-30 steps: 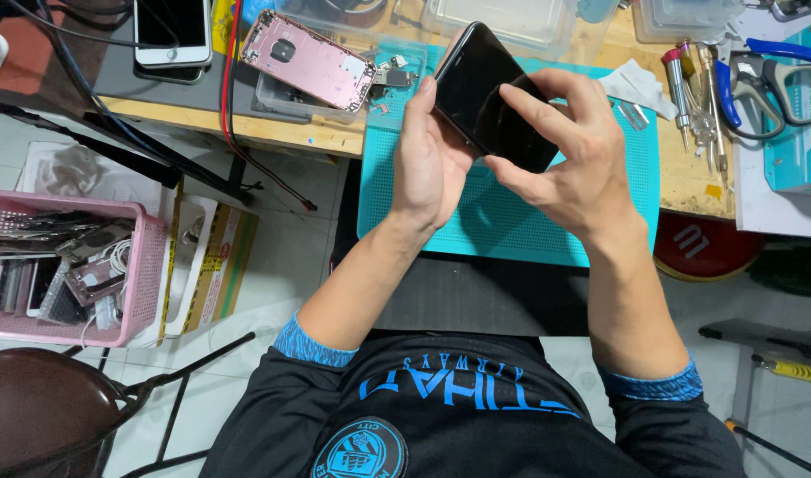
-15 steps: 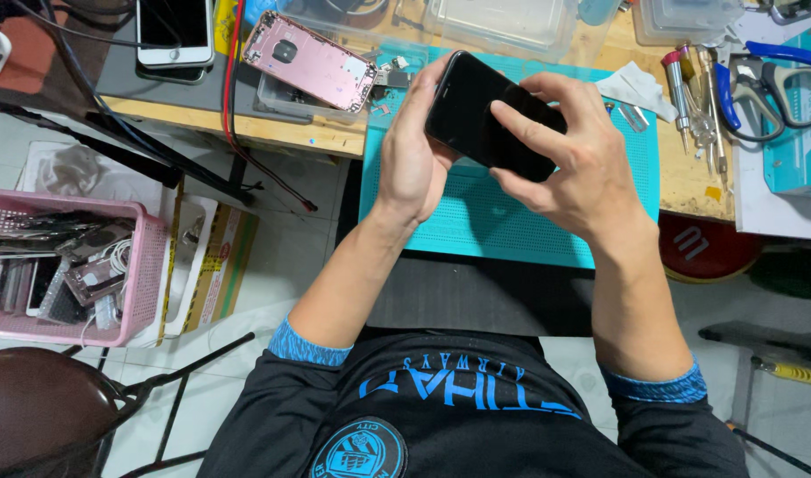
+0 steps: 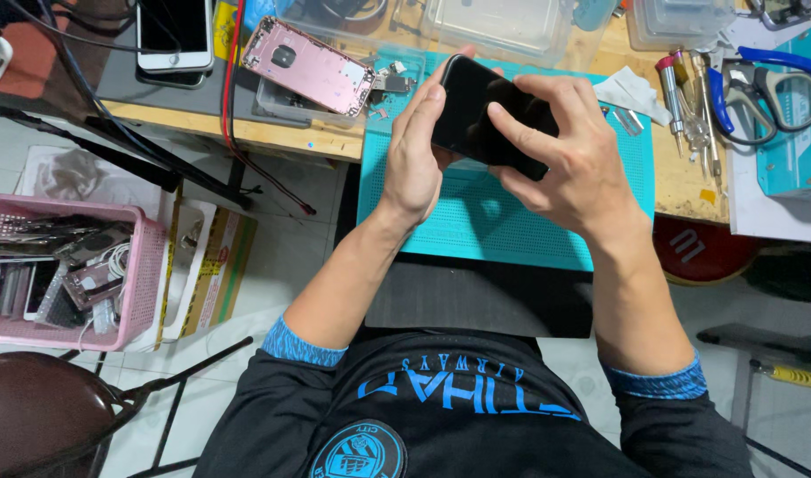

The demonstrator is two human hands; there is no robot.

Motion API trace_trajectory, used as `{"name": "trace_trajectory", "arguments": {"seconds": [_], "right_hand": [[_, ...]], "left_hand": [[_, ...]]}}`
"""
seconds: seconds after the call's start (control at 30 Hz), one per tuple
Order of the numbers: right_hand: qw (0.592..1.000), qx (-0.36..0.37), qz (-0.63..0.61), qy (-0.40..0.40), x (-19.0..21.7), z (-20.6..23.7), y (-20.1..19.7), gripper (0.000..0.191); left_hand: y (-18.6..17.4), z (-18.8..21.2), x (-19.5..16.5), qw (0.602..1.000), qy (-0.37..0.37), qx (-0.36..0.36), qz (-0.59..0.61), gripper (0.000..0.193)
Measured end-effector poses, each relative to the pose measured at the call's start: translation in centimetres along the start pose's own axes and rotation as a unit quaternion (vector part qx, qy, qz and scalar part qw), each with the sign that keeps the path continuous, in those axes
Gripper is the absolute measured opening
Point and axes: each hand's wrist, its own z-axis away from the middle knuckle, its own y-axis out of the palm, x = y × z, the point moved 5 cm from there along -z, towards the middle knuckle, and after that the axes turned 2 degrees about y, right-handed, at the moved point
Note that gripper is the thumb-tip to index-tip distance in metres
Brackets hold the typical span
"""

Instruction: The person repairs a smartphone at a workbench, using a screwdriver to unscrew and re-tighten screws on the disassembled phone frame and handle small internal components. They then align the screen assembly onto the frame and press it closed by hand.

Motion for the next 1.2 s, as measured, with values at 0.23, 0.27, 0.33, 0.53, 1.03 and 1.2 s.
{"name": "trace_trajectory", "arguments": {"seconds": [0.23, 0.27, 0.33, 0.53, 1.03, 1.2], "right_hand": [[1.0, -0.019, -0.005, -0.008, -0.3, 0.1, 0.1, 0.069], [0.999, -0.026, -0.019, -0.007, -0.4, 0.1, 0.1, 0.07], [0.998, -0.038, -0.048, -0.003, -0.7, 0.3, 0.0, 0.07], [0.996, -0.054, -0.066, 0.003, -1.2, 0.7, 0.4, 0.067], [0.995, -0.083, -0.042, -0.022, -0.6, 0.9, 0.6, 0.061], [0.997, -0.073, -0.016, -0.03, 0.2, 0.4, 0.5, 0.065]], "left_hand": [[0.0, 0.0, -0.8, 0.998, -0.048, 0.036, 0.03, 0.054], [0.0, 0.2, -1.0, 0.998, -0.048, 0.05, 0.014, 0.054], [0.3, 0.5, -1.3, 0.995, -0.013, 0.078, -0.056, 0.057], [1.3, 0.7, -1.4, 0.973, 0.073, 0.085, -0.203, 0.064], [2.2, 1.0, -1.9, 0.965, 0.093, 0.03, -0.243, 0.04], [1.4, 0.9, -2.0, 0.956, 0.092, -0.058, -0.273, 0.031]]}}
